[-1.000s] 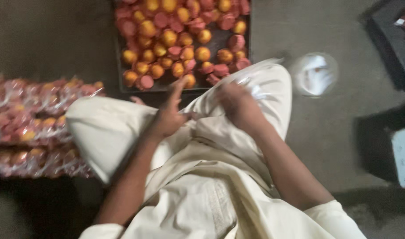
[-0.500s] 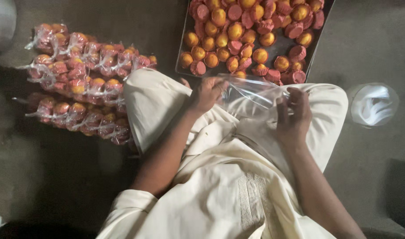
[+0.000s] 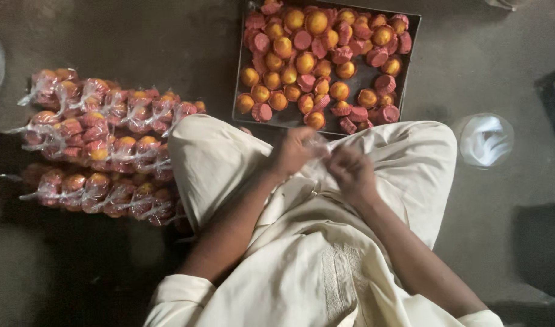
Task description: The person sits cross-legged on the floor and packs orange sweets in pink paper cups into small clear plastic bags, twisting the bags closed and placing the filled bags in rows beside them, taking more sweets from a tray.
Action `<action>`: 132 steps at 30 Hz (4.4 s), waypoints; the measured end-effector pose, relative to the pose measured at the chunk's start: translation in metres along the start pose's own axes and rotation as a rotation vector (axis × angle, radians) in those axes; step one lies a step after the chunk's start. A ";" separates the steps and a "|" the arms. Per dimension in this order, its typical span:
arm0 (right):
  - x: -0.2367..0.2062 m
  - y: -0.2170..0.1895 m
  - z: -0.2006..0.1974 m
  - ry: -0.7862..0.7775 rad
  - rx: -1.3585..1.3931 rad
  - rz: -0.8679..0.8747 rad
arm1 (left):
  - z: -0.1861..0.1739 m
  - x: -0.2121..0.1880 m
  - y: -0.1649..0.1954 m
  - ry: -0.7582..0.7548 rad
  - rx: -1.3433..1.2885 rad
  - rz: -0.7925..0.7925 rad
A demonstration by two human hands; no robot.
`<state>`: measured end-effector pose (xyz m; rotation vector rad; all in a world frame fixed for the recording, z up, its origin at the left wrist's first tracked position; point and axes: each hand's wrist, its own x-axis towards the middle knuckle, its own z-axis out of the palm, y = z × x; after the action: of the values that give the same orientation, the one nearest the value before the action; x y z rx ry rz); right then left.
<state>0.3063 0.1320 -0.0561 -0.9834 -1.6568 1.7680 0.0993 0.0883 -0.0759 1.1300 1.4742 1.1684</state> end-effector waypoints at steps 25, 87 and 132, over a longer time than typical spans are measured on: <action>0.071 0.000 -0.034 -0.153 -0.714 0.008 | -0.034 0.009 0.039 -0.191 0.967 -0.589; 0.066 -0.037 0.001 0.061 -0.393 -0.449 | 0.025 0.029 -0.027 0.129 -1.094 -0.275; 0.005 -0.091 -0.024 0.054 -0.354 -0.533 | -0.001 -0.013 0.008 0.296 0.815 0.135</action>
<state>0.3130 0.1609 0.0332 -0.6325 -2.0057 1.1162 0.1013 0.0766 -0.0663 1.6582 2.2370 0.8458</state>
